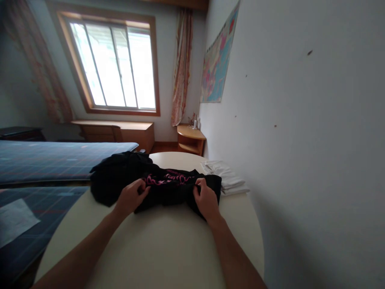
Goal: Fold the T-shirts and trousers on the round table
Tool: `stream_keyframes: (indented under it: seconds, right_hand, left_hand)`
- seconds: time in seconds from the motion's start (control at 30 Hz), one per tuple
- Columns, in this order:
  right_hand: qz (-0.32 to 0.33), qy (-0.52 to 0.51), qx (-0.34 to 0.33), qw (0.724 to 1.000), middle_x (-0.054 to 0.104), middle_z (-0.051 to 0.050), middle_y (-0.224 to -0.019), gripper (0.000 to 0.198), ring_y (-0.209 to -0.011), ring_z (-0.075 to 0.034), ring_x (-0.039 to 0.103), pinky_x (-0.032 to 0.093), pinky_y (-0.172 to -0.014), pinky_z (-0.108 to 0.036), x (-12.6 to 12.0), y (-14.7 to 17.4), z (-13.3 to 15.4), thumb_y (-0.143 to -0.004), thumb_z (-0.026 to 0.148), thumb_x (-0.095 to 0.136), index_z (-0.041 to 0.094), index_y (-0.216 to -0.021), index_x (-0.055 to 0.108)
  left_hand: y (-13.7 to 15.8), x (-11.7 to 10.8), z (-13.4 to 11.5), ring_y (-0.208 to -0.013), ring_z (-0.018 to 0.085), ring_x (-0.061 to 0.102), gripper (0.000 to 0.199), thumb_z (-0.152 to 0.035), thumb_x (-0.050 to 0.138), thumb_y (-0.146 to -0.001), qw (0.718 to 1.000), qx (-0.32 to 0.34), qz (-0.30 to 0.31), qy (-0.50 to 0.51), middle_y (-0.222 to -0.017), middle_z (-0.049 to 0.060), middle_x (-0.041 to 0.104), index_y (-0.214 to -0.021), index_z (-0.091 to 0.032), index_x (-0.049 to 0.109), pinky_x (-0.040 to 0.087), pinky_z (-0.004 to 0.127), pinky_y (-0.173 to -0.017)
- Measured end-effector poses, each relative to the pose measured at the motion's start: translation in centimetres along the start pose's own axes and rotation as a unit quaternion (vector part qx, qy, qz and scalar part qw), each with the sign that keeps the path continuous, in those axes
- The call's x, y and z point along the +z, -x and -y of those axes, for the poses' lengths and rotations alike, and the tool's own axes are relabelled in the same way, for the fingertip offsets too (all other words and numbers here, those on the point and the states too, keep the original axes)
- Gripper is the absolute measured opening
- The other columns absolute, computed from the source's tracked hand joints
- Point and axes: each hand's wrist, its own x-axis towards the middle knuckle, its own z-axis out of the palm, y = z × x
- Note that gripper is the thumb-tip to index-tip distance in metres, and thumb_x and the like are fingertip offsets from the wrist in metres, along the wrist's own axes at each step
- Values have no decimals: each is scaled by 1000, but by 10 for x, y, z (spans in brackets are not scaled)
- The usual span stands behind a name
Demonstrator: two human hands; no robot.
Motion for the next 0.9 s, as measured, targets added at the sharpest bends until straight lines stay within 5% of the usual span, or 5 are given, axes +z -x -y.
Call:
stream_keyframes:
  seconds: [0.2, 0.33, 0.53, 0.67, 0.9]
  right_hand:
    - [-52, 31, -26, 998, 65, -6, -90, 14, -85, -22, 62, 47, -77, -31, -5, -6, -20, -86, 26, 51, 22, -86, 64]
    - [-18, 45, -22, 999, 62, -3, -78, 21, -72, -19, 61, 46, -70, -30, -6, -7, -19, -86, 23, 50, 23, -89, 70]
    - [55, -18, -22, 998, 70, -6, -103, 44, -92, -21, 67, 50, -84, -33, 4, 3, -8, -87, 32, 56, 21, -129, 52]
    - [107, 16, -69, 992, 65, -13, -120, 59, -112, -28, 61, 44, -101, -41, 11, 11, -4, -75, 40, 72, 17, -125, 50]
    - [120, 34, -33, 992, 70, -8, -99, 14, -96, -23, 66, 47, -87, -34, 7, 5, -3, -92, 23, 47, 20, -100, 59]
  left_hand:
    - [9, 12, -3, -106, 27, 64, 37, -39, 72, -78, 982, 120, 138, 50, -114, 6, 69, -108, -24, 54, 39, 46, -106]
    - [8, 15, 3, -109, 25, 63, 13, -25, 63, -85, 983, 131, 116, 52, -119, 5, 68, -98, -24, 60, 41, 44, -104]
    - [3, 12, 7, -88, 22, 69, 17, -40, 59, -89, 996, -27, 18, 84, -94, 3, 72, -94, -24, 63, 51, 32, -82]
    - [0, 13, 10, -82, 22, 70, 26, -50, 60, -87, 988, -118, 4, 104, -86, 1, 73, -90, -24, 63, 50, 30, -77]
    - [-2, 13, 16, -85, 23, 69, 23, -47, 59, -86, 983, -168, -11, 78, -86, 2, 72, -86, -24, 62, 49, 31, -75]
